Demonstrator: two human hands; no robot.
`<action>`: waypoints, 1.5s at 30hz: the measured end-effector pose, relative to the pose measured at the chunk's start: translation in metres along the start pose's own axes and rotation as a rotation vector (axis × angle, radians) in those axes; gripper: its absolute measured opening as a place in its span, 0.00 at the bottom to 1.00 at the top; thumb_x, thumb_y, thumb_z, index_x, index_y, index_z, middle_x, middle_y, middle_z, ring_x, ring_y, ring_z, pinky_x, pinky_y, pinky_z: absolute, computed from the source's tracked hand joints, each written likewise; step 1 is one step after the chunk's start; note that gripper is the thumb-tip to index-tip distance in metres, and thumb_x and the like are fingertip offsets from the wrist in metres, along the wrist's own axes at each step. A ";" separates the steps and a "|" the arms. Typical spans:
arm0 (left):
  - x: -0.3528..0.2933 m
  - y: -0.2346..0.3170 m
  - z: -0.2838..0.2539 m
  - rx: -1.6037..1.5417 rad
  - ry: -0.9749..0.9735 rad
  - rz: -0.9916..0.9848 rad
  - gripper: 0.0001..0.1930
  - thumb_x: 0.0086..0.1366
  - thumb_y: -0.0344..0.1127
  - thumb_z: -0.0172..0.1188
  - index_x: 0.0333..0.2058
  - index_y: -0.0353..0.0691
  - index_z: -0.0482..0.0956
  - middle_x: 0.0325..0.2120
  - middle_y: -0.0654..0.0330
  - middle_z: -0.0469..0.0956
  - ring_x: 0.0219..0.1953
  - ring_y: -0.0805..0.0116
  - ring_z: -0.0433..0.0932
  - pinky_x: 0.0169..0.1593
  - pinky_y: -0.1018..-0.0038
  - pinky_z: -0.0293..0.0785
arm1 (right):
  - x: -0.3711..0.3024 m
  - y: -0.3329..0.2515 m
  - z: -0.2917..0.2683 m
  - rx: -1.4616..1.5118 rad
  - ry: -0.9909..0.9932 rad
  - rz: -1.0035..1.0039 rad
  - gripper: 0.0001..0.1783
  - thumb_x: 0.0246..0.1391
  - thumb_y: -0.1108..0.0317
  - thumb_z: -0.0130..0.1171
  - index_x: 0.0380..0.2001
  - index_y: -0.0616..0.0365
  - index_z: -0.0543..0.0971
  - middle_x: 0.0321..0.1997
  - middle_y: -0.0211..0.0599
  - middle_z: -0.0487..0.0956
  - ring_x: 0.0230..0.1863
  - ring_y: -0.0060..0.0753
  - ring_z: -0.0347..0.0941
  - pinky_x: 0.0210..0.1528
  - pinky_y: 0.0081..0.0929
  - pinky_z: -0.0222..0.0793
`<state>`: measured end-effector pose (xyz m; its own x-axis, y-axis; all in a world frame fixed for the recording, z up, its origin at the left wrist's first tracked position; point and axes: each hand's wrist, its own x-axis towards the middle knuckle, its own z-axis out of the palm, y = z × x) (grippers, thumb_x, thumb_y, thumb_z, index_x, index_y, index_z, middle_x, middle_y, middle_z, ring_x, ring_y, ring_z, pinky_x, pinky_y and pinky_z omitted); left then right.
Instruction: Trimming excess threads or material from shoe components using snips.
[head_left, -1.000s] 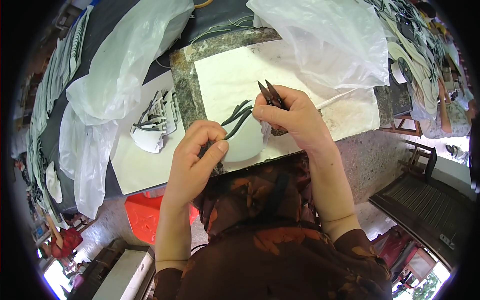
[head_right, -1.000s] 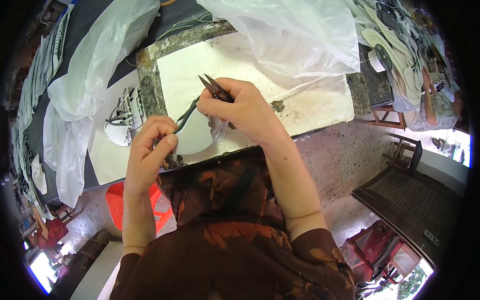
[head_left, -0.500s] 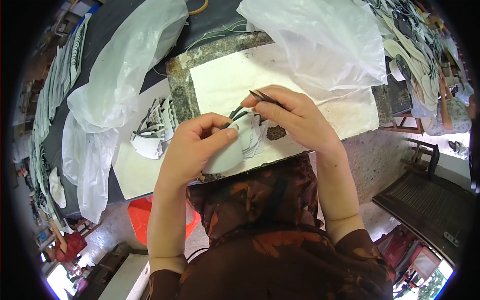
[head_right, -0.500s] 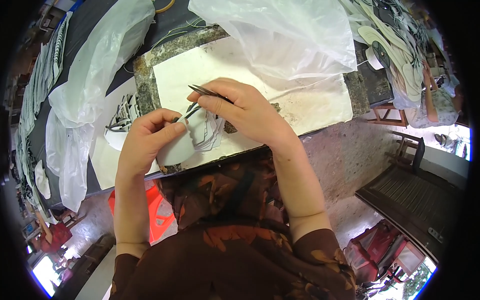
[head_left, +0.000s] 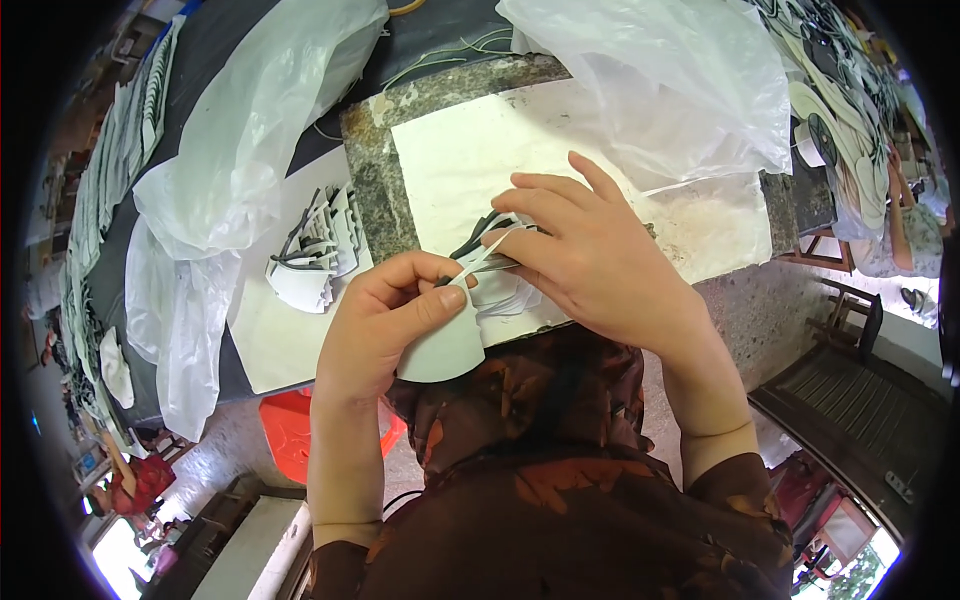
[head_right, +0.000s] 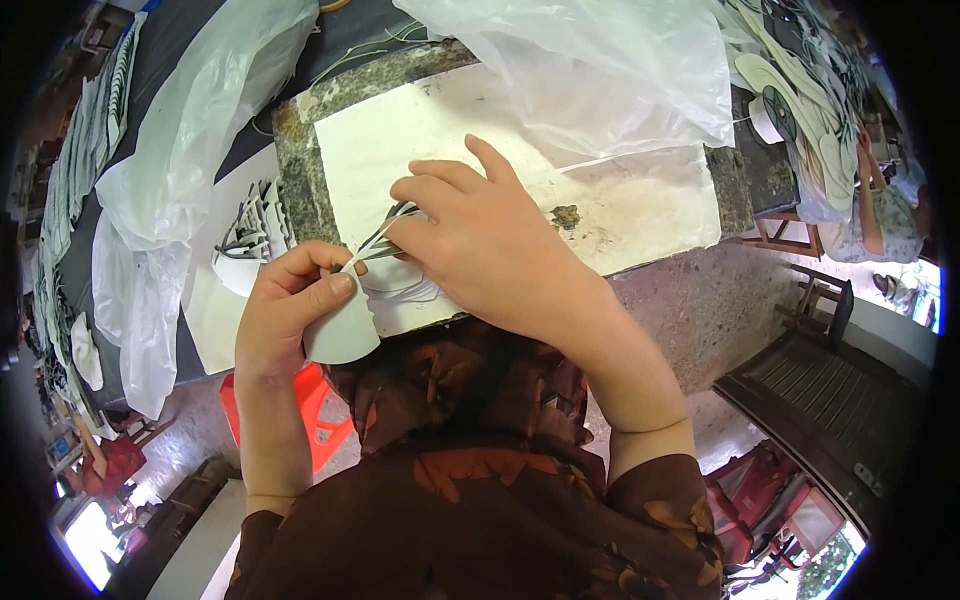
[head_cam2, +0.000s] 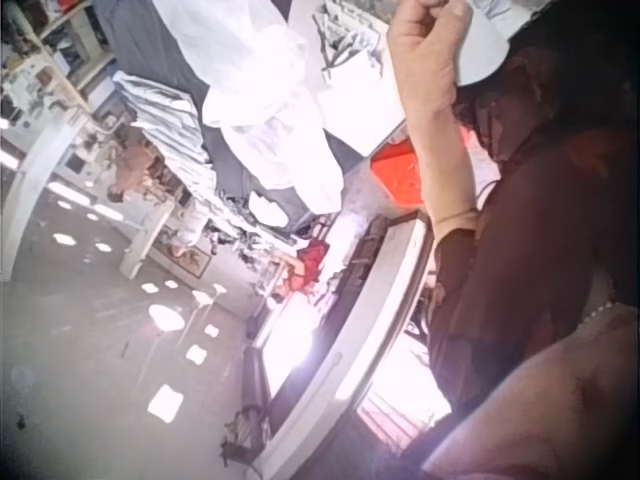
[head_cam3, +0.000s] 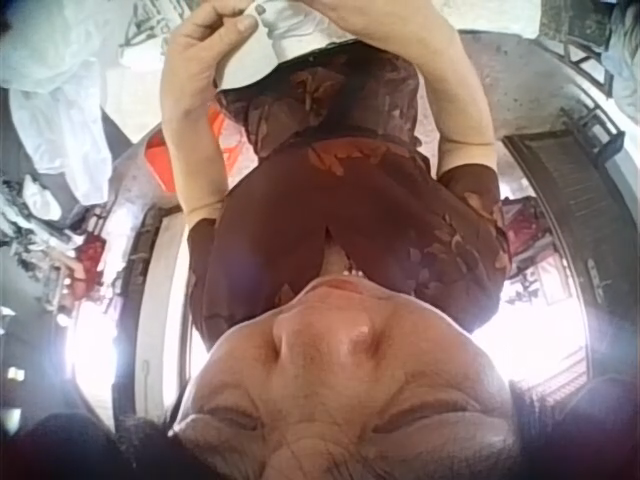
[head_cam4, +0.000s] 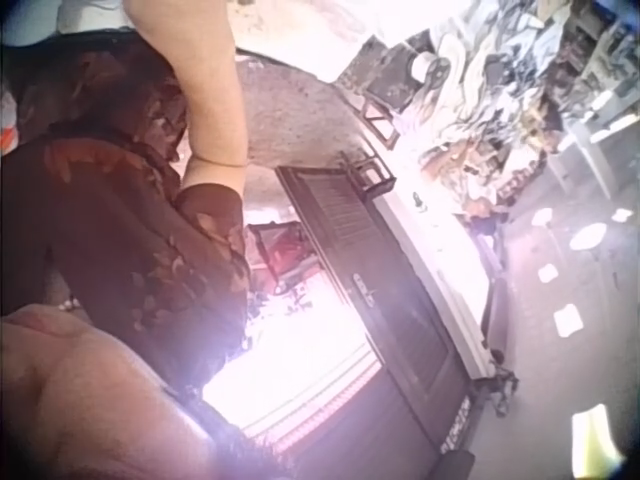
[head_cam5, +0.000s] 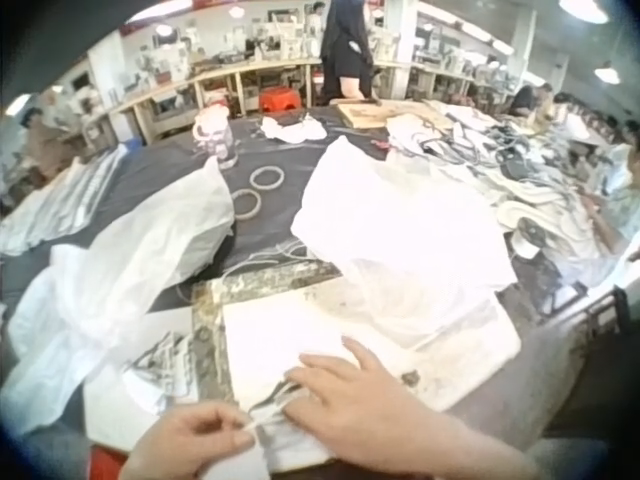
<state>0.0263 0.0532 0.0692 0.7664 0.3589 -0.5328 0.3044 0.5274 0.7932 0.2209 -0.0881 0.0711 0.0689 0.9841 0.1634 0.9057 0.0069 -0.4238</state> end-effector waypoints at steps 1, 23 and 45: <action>-0.001 -0.001 0.001 -0.013 0.019 0.006 0.09 0.64 0.28 0.66 0.43 0.35 0.83 0.27 0.72 0.76 0.30 0.86 0.70 0.36 0.86 0.66 | 0.000 0.000 -0.001 0.000 -0.002 -0.001 0.10 0.56 0.65 0.62 0.41 0.50 0.82 0.55 0.32 0.77 0.64 0.40 0.69 0.69 0.57 0.56; -0.003 -0.014 0.023 -0.126 0.084 0.164 0.12 0.65 0.25 0.65 0.46 0.33 0.81 0.30 0.69 0.78 0.33 0.82 0.74 0.40 0.84 0.70 | 0.005 -0.002 -0.008 0.745 -0.168 0.211 0.18 0.70 0.56 0.50 0.41 0.63 0.78 0.36 0.47 0.77 0.38 0.49 0.73 0.43 0.37 0.69; -0.002 -0.012 0.032 -0.194 0.158 0.165 0.11 0.65 0.26 0.65 0.46 0.34 0.81 0.29 0.70 0.77 0.33 0.83 0.73 0.40 0.84 0.69 | 0.006 0.006 0.007 1.016 -0.158 0.250 0.17 0.67 0.58 0.55 0.40 0.63 0.81 0.32 0.33 0.79 0.35 0.25 0.71 0.38 0.25 0.67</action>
<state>0.0395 0.0217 0.0699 0.6946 0.5589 -0.4530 0.0580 0.5841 0.8096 0.2236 -0.0805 0.0639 0.0836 0.9894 -0.1188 0.0924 -0.1264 -0.9877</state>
